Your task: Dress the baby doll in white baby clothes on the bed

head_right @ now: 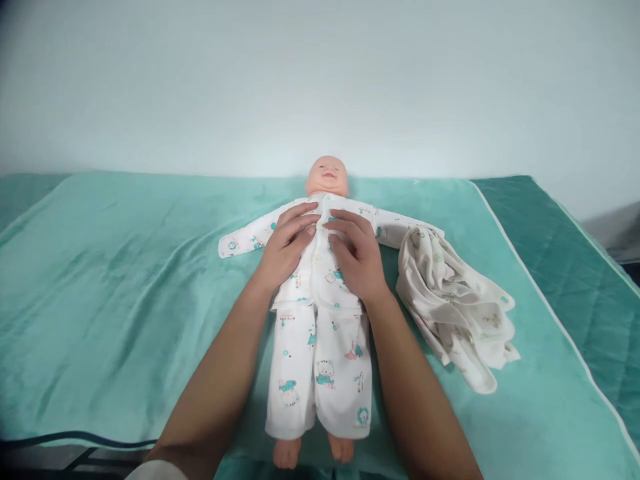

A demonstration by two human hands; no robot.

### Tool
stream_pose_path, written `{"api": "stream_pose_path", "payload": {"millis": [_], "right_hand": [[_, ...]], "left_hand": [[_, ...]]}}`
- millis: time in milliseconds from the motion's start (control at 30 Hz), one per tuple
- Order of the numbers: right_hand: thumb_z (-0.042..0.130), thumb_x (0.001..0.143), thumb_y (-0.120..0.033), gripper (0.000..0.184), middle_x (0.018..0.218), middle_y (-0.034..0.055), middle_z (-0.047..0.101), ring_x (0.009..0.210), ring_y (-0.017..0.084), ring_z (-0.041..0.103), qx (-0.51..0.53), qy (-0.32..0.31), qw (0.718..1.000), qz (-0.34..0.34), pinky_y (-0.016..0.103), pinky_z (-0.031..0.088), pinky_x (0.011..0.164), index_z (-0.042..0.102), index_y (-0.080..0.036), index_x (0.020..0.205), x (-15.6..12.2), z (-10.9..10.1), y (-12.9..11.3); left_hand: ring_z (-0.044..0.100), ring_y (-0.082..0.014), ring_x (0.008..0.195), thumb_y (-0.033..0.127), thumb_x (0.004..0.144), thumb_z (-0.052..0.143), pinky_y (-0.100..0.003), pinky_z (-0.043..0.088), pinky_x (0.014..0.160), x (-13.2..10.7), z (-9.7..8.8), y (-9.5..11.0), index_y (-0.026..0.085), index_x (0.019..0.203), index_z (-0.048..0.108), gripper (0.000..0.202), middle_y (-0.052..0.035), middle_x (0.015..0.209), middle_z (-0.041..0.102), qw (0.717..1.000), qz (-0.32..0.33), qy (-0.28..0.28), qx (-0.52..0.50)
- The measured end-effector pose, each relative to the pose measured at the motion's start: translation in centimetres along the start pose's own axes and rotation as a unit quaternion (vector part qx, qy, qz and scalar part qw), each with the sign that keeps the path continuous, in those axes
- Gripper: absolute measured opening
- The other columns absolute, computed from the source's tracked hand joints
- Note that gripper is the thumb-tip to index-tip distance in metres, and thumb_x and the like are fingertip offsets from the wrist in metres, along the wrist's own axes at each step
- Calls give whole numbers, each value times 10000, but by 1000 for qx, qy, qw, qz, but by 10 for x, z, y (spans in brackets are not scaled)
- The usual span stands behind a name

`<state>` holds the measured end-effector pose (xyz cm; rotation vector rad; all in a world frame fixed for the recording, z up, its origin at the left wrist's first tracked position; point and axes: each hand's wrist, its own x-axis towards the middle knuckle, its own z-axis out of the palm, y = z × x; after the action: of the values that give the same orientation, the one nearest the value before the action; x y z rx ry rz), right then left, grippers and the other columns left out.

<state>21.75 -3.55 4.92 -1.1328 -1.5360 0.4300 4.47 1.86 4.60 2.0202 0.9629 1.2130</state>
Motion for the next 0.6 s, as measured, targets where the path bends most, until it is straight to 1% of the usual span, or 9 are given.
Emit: {"api": "stream_pose_path", "payload": {"millis": [100,300,433,600], "right_hand": [[563,966,-222,254,1340,43,669,1266,251,599,2,1,1000,0,507,461,1094,758,-325,1092,0,-1,0],[568,963,-217,283,1342,31,674,1271,243,601,3,-6,1000,-2,517,469,1094,780,-356,1087,-1,-1,0],[576,957,-218,282,1345,21,675,1285,244,588,0,-5,1000,-3,521,456,1113,780,-361,1089,-1,-1,1],[571,961,-222,282,1352,16,669,1293,243,580,10,-4,1000,9,524,450,1121,778,-363,1090,-3,0,1]], "left_hand": [[501,-211,1416,342,1000,562,-461,369,1229,-1,-1,-1,291,1166,730,241,-61,1460,610,1000,-4,-2,-18],[508,-224,1414,381,968,623,-460,388,1216,1,-1,-1,288,1106,736,201,-63,1450,615,998,-24,-3,-54],[528,-228,1389,337,939,659,-451,397,1202,2,-1,1,276,1044,734,142,-56,1425,632,997,-37,1,-61],[558,-227,1346,283,910,674,-439,404,1186,5,-1,2,252,996,722,103,-68,1374,650,998,-25,5,-54]]}}
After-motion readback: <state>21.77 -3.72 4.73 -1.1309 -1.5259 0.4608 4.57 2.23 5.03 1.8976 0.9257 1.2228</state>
